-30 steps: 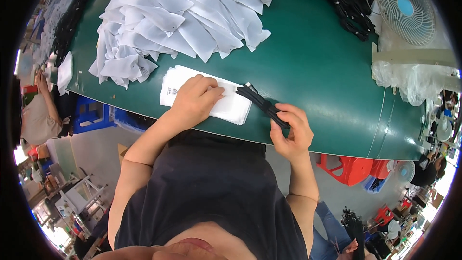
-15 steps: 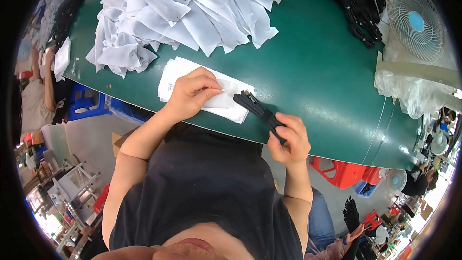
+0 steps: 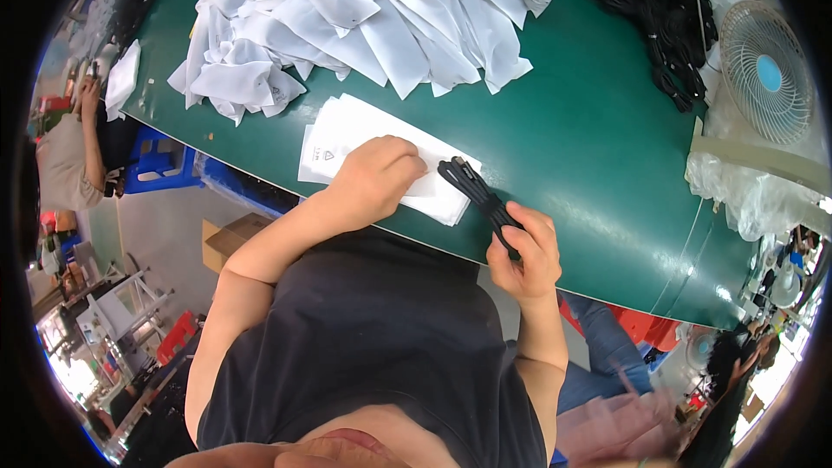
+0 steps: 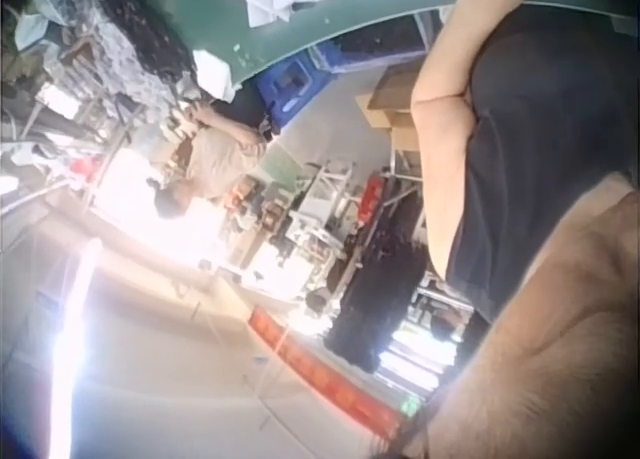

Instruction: Packaging black cables into individual plastic bags at a factory workbench.

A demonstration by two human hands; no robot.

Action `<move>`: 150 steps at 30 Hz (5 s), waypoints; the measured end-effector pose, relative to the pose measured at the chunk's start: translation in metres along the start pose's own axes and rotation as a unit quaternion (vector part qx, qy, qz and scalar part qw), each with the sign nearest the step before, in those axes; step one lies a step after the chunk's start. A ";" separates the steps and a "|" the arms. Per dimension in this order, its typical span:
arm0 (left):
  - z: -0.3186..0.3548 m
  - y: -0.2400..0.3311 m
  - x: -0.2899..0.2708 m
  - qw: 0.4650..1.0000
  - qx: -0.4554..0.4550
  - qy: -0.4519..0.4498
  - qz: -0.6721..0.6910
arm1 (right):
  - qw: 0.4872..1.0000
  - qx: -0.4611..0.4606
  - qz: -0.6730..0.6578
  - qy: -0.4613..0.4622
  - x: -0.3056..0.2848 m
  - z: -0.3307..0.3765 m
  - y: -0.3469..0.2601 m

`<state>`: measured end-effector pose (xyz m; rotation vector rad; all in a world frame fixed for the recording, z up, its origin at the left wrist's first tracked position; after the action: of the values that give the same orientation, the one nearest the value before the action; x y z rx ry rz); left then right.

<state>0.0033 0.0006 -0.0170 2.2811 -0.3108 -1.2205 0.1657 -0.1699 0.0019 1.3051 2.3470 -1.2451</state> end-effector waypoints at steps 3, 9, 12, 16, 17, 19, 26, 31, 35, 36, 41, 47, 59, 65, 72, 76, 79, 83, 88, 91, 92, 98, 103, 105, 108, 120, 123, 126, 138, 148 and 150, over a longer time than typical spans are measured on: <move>-0.001 -0.005 -0.006 0.991 -0.063 0.030 0.111 | 1.000 -0.003 -0.010 -0.008 0.002 -0.001 -0.001; 0.002 -0.015 -0.012 0.938 -0.201 0.044 0.279 | 0.999 -0.035 -0.013 0.001 0.004 -0.002 -0.001; -0.001 -0.014 -0.012 0.932 -0.208 0.026 0.295 | 0.999 -0.048 -0.010 -0.016 0.007 -0.007 -0.002; -0.001 -0.016 -0.012 0.908 -0.237 0.024 0.344 | 0.991 -0.110 0.019 -0.074 0.009 -0.011 0.003; 0.000 -0.017 -0.011 0.895 -0.249 0.028 0.370 | 0.991 -0.110 0.019 -0.072 0.008 -0.010 0.003; -0.001 -0.016 -0.012 0.889 -0.253 0.018 0.382 | 0.980 -0.172 0.027 -0.093 0.006 -0.009 0.001; -0.005 -0.011 -0.017 0.938 -0.197 0.009 0.284 | 0.984 -0.156 0.087 -0.005 -0.003 -0.009 0.002; -0.010 0.002 -0.011 0.995 -0.056 -0.010 0.079 | 0.987 -0.130 0.090 -0.019 -0.003 -0.003 0.003; -0.007 0.002 -0.004 0.998 -0.018 -0.056 -0.031 | 0.993 -0.088 0.084 0.001 -0.005 0.003 0.008; -0.006 0.001 -0.002 0.998 -0.018 -0.056 -0.031 | 0.993 -0.075 0.085 0.010 -0.006 0.005 0.009; -0.010 0.000 -0.008 0.985 -0.111 -0.001 0.134 | 0.995 -0.072 0.063 0.008 -0.007 0.008 0.008; -0.008 -0.006 -0.016 0.934 -0.194 -0.025 0.297 | 0.993 -0.111 0.034 0.002 -0.002 0.003 0.007; -0.008 -0.009 -0.019 0.990 -0.063 -0.081 0.092 | 0.976 -0.190 0.079 -0.078 -0.003 -0.010 0.008; -0.005 -0.012 -0.020 0.979 -0.095 -0.058 0.171 | 0.971 -0.211 0.070 -0.090 0.001 -0.013 0.007; -0.003 -0.017 -0.023 0.942 -0.155 -0.065 0.289 | 0.957 -0.255 0.074 -0.119 0.004 -0.022 0.004; 0.000 -0.020 -0.026 0.919 -0.192 -0.025 0.344 | 0.950 -0.280 0.077 -0.113 0.001 -0.029 -0.001; -0.001 -0.019 -0.026 0.921 -0.181 -0.006 0.344 | 0.941 -0.310 0.075 -0.114 0.002 -0.027 -0.005; -0.001 -0.018 -0.029 0.944 -0.158 0.017 0.288 | 0.940 -0.320 0.074 -0.095 0.002 -0.028 -0.008; 0.000 -0.019 -0.028 0.947 -0.141 0.013 0.288 | 0.944 -0.303 0.074 -0.110 0.005 -0.030 -0.005; -0.002 -0.019 -0.027 0.942 -0.139 0.013 0.305 | 0.942 -0.306 0.074 -0.115 0.008 -0.034 -0.003; -0.002 -0.019 -0.027 0.939 -0.141 0.012 0.314 | 0.940 -0.312 0.077 -0.118 0.010 -0.035 -0.002; -0.012 -0.009 -0.030 0.950 -0.105 -0.001 0.293 | 0.933 -0.321 0.070 -0.150 0.008 -0.055 -0.015; -0.044 0.017 -0.050 0.953 -0.068 -0.021 0.294 | 0.928 -0.311 0.117 -0.170 -0.006 -0.096 -0.036; -0.057 0.031 -0.060 0.945 -0.035 -0.036 0.324 | 0.936 -0.306 0.077 -0.155 -0.017 -0.115 -0.048; -0.070 0.036 -0.071 0.908 -0.055 -0.008 0.415 | 0.953 -0.291 0.013 -0.077 -0.029 -0.137 -0.049; -0.132 -0.140 -0.141 0.800 -0.158 0.383 0.433 | 0.972 0.160 0.163 0.060 -0.003 -0.171 0.177; -0.141 -0.139 -0.131 0.783 -0.228 0.446 0.369 | 0.939 0.079 0.333 0.036 -0.006 -0.198 0.209; -0.122 -0.101 -0.126 0.838 -0.227 0.440 0.230 | 0.889 0.007 0.455 -0.046 0.008 -0.213 0.237; -0.049 -0.051 -0.070 0.978 -0.012 0.205 0.032 | 0.913 0.050 0.405 0.018 0.008 -0.275 0.174; -0.049 -0.050 -0.052 0.979 0.011 0.201 0.014 | 0.858 0.270 0.360 -0.246 0.050 -0.497 0.235; -0.046 -0.046 -0.055 0.981 -0.016 0.195 0.010 | 0.860 0.291 0.338 -0.250 0.046 -0.493 0.229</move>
<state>0.0075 0.0789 0.0169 2.4173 -0.1668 -0.7372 0.4252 0.2840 0.1568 1.5095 1.0303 -1.7848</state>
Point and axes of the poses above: each hand's wrist, its own z-axis away from the middle knuckle, its own x-axis out of the palm, y = z × x, the point moved 2 cm from there along -z, towards the middle knuckle, and after that the axes turned 1 degree about x, right-handed, at the moved point
